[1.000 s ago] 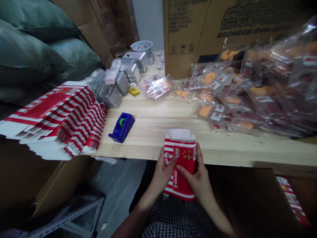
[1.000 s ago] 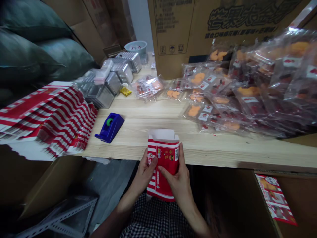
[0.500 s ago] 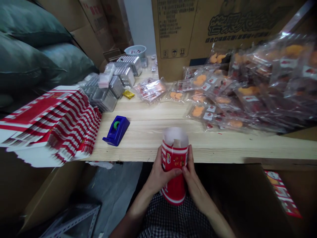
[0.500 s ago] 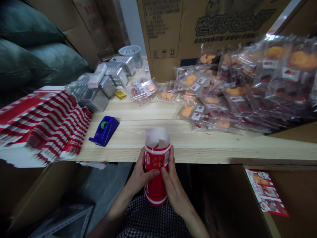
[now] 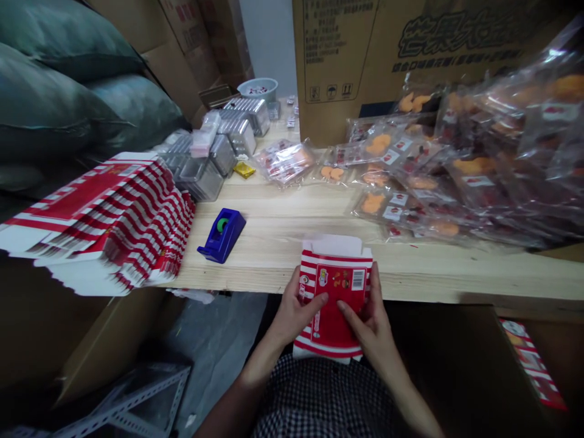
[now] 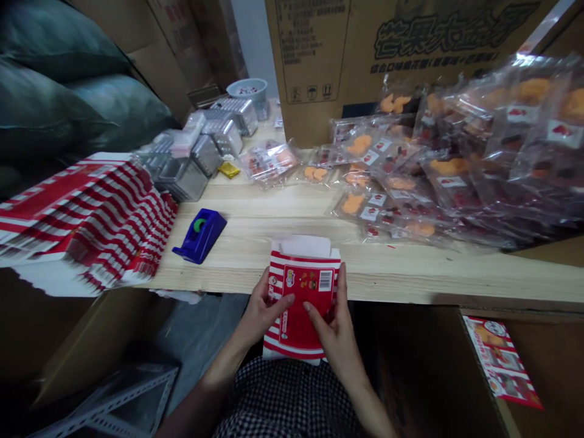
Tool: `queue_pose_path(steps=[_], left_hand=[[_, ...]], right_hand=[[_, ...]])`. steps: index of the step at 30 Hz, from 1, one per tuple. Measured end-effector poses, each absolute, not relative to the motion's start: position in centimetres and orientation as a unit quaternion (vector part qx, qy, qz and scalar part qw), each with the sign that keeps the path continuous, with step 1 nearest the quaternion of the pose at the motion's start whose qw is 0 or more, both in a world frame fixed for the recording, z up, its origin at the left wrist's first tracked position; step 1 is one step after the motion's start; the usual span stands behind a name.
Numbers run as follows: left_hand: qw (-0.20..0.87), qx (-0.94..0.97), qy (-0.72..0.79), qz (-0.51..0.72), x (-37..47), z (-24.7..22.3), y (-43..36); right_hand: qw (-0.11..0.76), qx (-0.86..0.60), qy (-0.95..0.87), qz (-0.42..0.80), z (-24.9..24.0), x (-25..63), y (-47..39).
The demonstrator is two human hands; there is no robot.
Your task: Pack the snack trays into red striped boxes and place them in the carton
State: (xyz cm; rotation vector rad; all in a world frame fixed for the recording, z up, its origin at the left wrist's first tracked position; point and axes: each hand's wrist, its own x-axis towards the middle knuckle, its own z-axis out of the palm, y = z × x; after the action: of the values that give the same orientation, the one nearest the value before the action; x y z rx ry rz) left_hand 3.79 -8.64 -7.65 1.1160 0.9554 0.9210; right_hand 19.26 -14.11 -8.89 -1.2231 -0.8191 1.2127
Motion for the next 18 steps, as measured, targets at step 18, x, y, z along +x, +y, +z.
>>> queue_pose_path(steps=[18], left_hand=[[0.626, 0.528, 0.455, 0.350, 4.2, -7.1, -9.2]], right_hand=[[0.543, -0.495, -0.407, 0.543, -8.8, 19.3, -14.8]])
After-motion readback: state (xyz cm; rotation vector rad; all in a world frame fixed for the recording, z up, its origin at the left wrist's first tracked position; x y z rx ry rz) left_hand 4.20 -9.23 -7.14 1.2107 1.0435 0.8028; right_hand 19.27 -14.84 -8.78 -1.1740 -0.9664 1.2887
